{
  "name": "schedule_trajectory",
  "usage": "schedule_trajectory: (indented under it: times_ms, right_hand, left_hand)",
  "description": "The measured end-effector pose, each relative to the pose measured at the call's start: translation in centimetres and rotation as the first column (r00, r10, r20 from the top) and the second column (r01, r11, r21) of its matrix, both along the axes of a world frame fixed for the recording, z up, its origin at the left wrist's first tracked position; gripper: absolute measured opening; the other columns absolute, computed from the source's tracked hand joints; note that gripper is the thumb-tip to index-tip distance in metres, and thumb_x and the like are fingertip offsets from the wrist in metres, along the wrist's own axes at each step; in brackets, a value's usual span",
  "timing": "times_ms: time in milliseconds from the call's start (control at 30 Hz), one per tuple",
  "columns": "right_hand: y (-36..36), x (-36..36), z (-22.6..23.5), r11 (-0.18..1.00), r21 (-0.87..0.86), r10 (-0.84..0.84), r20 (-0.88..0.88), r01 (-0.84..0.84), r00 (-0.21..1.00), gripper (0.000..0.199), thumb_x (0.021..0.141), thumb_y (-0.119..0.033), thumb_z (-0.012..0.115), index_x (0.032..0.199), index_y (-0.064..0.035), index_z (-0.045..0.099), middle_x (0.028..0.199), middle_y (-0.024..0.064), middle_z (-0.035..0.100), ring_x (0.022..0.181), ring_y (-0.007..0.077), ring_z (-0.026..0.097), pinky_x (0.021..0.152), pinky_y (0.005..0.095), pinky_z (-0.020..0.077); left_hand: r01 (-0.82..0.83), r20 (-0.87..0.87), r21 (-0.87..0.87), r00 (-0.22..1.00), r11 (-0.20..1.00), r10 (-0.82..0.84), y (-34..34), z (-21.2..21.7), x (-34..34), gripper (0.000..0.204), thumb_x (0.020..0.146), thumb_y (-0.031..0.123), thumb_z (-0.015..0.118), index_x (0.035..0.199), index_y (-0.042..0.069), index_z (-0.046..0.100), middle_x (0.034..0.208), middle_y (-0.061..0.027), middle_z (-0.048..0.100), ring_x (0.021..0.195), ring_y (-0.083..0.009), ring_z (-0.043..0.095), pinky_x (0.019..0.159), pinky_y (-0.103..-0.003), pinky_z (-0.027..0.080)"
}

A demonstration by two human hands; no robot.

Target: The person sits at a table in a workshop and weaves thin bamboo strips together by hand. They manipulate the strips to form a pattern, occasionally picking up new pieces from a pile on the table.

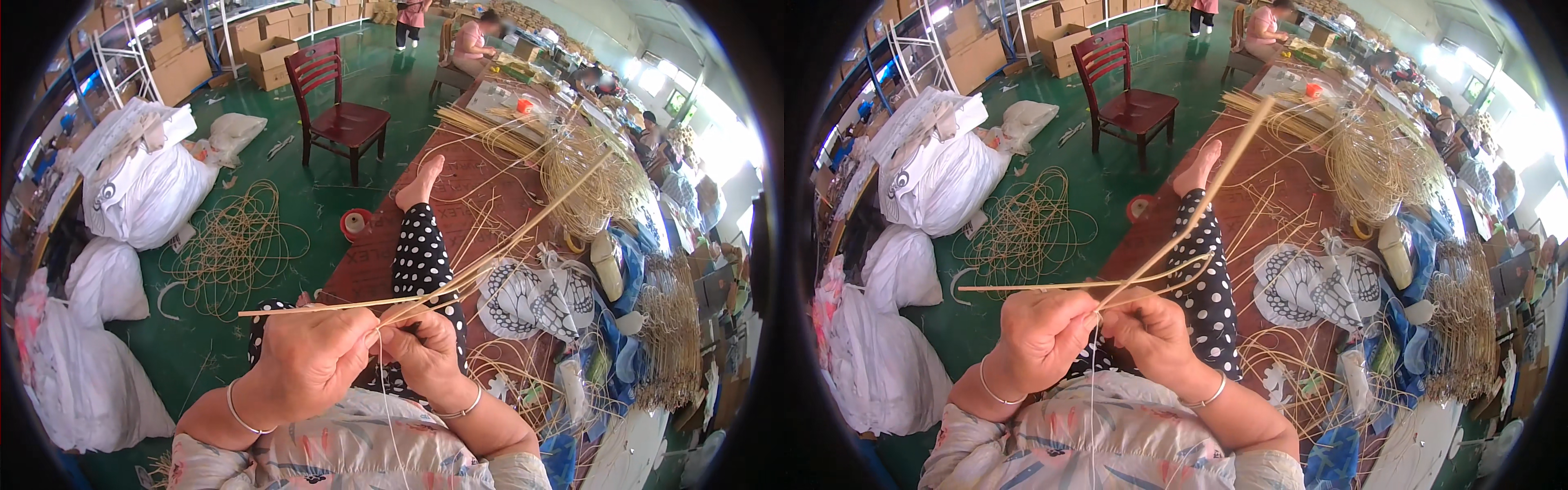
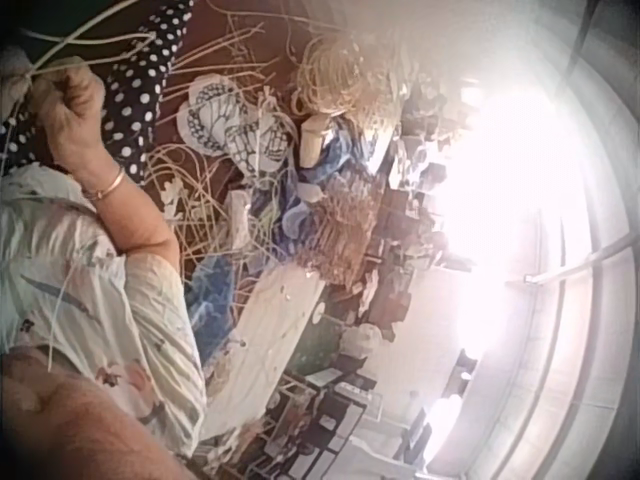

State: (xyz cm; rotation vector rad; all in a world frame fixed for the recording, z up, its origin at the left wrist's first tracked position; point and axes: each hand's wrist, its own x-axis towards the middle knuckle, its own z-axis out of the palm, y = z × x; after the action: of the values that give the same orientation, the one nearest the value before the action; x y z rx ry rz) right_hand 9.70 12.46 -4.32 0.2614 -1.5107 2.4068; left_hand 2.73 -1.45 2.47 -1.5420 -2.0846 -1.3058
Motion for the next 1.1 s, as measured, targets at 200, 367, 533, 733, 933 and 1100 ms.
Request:
schedule_trajectory:
  times_ms: [200,367,533,733,933,1100]
  right_hand:
    - [0.1,0.6,0.7,0.997,-0.071,0.033,0.002,-0.033,0.999,0.011,0.082,-0.002,0.057,0.093,-0.0004,0.059,0.082,0.0031,0.059,0.067,0.0059,0.051,0.058,0.0189,0.0425]
    - [0.0,0.6,0.2,0.994,-0.106,-0.012,0.039,0.017,0.999,0.007,0.082,0.0,0.056,0.088,-0.0007,0.059,0.075,0.0023,0.058,0.062,0.0055,0.05,0.054,0.0185,0.0412]
    - [0.3,0.5,0.1,0.982,0.142,-0.126,0.025,0.121,0.992,0.009,0.078,0.006,0.053,0.082,-0.0005,0.058,0.074,0.0028,0.057,0.064,0.0086,0.051,0.057,0.0219,0.0417]
    - [0.4,0.2,0.1,0.952,0.245,-0.177,-0.048,0.183,0.983,0.004,0.077,0.002,0.058,0.08,0.0001,0.058,0.074,0.0038,0.057,0.066,0.0102,0.052,0.058,0.0233,0.042]
    - [1.0,1.6,3.1,0.954,0.294,0.078,-0.059,-0.058,0.995,0.01,0.078,-0.006,0.063,0.074,0.0007,0.057,0.069,0.0044,0.054,0.06,0.0106,0.049,0.054,0.0238,0.039]
    - [-0.8,4.4,7.5,0.745,-0.458,0.485,-0.126,-0.485,0.865,0.033,0.084,-0.031,0.056,0.08,0.0017,0.058,0.068,0.0086,0.054,0.058,0.0145,0.049,0.054,0.0268,0.0391]
  left_hand:
    - [-0.002,0.043,-0.066,0.999,0.998,0.005,-0.1,0.2,0.2,0.013,0.075,0.0,0.059,0.088,0.001,0.056,0.063,-0.0109,0.057,0.051,-0.0229,0.056,0.046,-0.028,0.042]
    - [0.042,0.098,-0.046,0.995,0.998,-0.038,0.4,-0.1,0.6,0.012,0.076,0.001,0.059,0.087,0.002,0.056,0.065,-0.0103,0.058,0.054,-0.0233,0.057,0.047,-0.028,0.043]
    - [0.032,-0.034,-0.227,0.999,0.973,-0.041,0.2,0.1,0.3,0.013,0.073,0.002,0.06,0.085,0.002,0.056,0.063,-0.0097,0.056,0.051,-0.0244,0.055,0.047,-0.031,0.042]
    - [-0.03,-0.139,-0.323,0.99,0.946,-0.016,0.1,0.7,0.7,0.013,0.071,0.004,0.061,0.082,0.003,0.056,0.061,-0.0093,0.054,0.05,-0.0255,0.053,0.046,-0.034,0.041]
    - [-0.008,-0.08,-0.133,0.997,0.991,-0.003,0.5,0.3,-0.6,0.009,0.07,0.002,0.058,0.079,0.003,0.054,0.058,-0.0087,0.052,0.047,-0.0248,0.051,0.043,-0.032,0.038]
    - [0.056,-0.155,-0.073,0.986,0.996,-0.067,0.8,1.6,-0.1,0.011,0.068,0.001,0.058,0.078,0.003,0.055,0.056,-0.0065,0.051,0.044,-0.0225,0.049,0.042,-0.031,0.038]
